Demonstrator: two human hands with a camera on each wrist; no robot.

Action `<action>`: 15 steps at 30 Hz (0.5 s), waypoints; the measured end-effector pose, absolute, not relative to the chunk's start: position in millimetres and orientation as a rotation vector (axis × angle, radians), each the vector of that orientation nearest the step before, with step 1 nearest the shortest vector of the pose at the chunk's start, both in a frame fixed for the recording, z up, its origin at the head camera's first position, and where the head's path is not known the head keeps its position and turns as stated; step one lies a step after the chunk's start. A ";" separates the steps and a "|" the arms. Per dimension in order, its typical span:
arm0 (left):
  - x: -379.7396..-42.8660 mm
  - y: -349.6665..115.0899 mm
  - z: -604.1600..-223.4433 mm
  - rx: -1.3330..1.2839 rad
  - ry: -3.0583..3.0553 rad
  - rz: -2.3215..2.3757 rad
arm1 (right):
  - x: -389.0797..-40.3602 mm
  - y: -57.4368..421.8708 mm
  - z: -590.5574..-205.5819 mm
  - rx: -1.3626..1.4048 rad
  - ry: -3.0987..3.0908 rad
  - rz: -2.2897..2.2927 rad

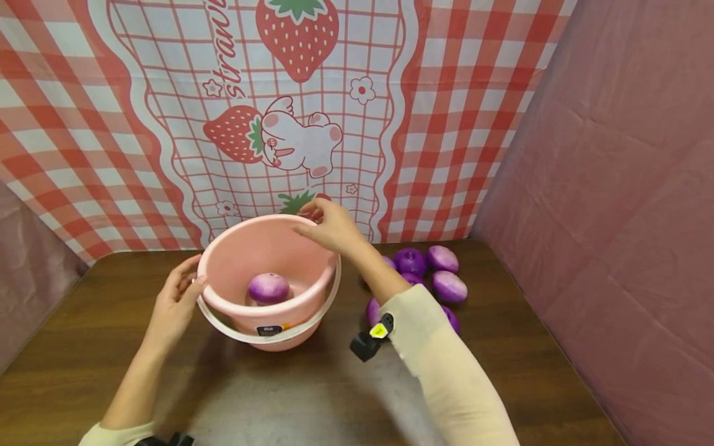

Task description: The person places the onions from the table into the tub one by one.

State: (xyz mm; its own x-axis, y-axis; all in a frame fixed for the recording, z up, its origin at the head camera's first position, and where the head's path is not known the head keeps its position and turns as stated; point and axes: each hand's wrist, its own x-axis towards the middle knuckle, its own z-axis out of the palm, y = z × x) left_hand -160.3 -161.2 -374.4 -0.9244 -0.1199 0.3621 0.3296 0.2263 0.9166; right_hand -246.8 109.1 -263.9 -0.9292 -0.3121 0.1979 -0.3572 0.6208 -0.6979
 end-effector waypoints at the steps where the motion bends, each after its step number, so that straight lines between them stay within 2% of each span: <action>1: -160.4 -161.3 -374.6 -0.195 -2.150 -1.744 | -246.6 110.7 -263.5 0.573 -2.773 1.215; 15: -161.3 -161.6 -375.3 -0.182 -2.161 -1.754 | -246.7 132.3 -266.3 0.461 -2.814 1.163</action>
State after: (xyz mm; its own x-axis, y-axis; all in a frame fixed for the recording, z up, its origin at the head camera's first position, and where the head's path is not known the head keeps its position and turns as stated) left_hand -161.3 -161.6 -375.3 -0.9304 -0.1191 0.3467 0.3148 0.2250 0.9221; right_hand -246.7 132.3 -266.3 -0.9533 -0.2497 0.1700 -0.2969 0.6703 -0.6802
